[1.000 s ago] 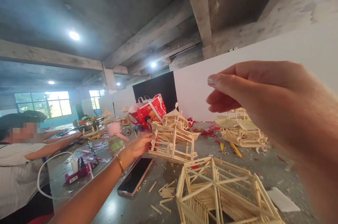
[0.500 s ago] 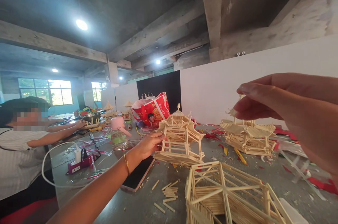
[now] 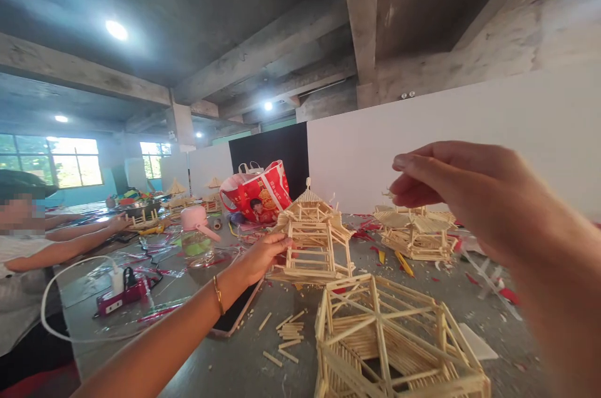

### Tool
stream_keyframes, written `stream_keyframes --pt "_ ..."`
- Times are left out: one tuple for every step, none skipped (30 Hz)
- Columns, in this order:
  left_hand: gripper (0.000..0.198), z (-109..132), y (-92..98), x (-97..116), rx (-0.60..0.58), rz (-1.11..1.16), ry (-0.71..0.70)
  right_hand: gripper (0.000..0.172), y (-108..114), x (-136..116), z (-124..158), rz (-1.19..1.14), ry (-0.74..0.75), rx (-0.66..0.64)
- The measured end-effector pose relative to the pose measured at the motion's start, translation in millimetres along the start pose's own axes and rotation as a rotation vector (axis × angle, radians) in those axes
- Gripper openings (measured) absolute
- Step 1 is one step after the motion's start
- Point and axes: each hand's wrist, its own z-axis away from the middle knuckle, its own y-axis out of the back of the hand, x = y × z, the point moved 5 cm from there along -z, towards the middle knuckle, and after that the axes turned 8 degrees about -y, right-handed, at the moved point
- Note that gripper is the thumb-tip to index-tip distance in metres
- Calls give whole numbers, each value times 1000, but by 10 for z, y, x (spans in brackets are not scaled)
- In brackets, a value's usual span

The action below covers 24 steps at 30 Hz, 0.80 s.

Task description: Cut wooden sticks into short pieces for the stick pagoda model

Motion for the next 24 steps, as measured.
stream_keyframes --pt "16 -13 -4 15 2 2 11 23 -65 31 -31 -67 -90 -29" --pt "15 -29 -8 31 4 6 24 21 -153 52 -86 -119 -109 -68" --pt "15 -48 -10 45 5 8 40 23 -274 85 -165 -148 -104 -145" --pt "14 -70 -11 57 5 14 53 25 -408 146 -262 -85 -102 -213" --pt "13 -97 -12 68 2 23 61 27 -569 222 -363 35 -87 -315" --pt "12 -127 -12 76 -6 34 66 25 -700 314 -475 88 -89 -353" --pt "12 -161 -10 78 -14 45 72 21 -811 419 -587 133 -117 -356" --pt "11 -197 -5 76 -22 56 75 20 -929 515 -680 169 -132 -386" --pt "11 -233 3 70 -29 66 79 22 -1038 606 -751 202 -150 -423" --pt "12 -270 14 62 -34 75 82 25 -1136 689 -800 227 -166 -465" --pt "12 -303 25 52 -38 85 87 31 -1221 767 -828 243 -183 -510" --pt "12 -334 38 42 -38 97 92 36 -1292 840 -839 255 -200 -552" --pt "12 -361 50 32 -35 107 98 42 -1352 910 -838 261 -218 -590" --pt "12 -384 60 24 -30 115 105 46 -1402 978 -831 264 -236 -624" --pt "13 -403 66 18 -25 120 112 49 -1447 1045 -823 264 -253 -653" --pt "13 -420 69 15 -20 123 119 50 -1489 1107 -816 259 -268 -681" --pt "13 -435 69 13 -13 128 127 50 -1529 1164 -812 249 -281 -709" --pt "13 -450 63 13 -8 134 135 49 -1568 1213 -811 234 -291 -737" --pt "12 -467 53 15 -5 144 140 47 -1606 1252 -813 217 -299 -767" --pt "12 -487 39 18 -3 156 143 44 -1641 1281 -817 196 -306 -796" --pt "12 -509 23 22 -1 168 147 42 -1671 1303 -824 176 -314 -822" --pt "12 -533 3 24 -1 180 152 41 -1695 1319 -831 157 -326 -844" --pt "12 -559 -19 25 -5 192 158 41 -1714 1332 -838 141 -342 -860" --pt "11 -587 -43 24 -7 203 165 41 -1728 1343 -843 127 -361 -873"
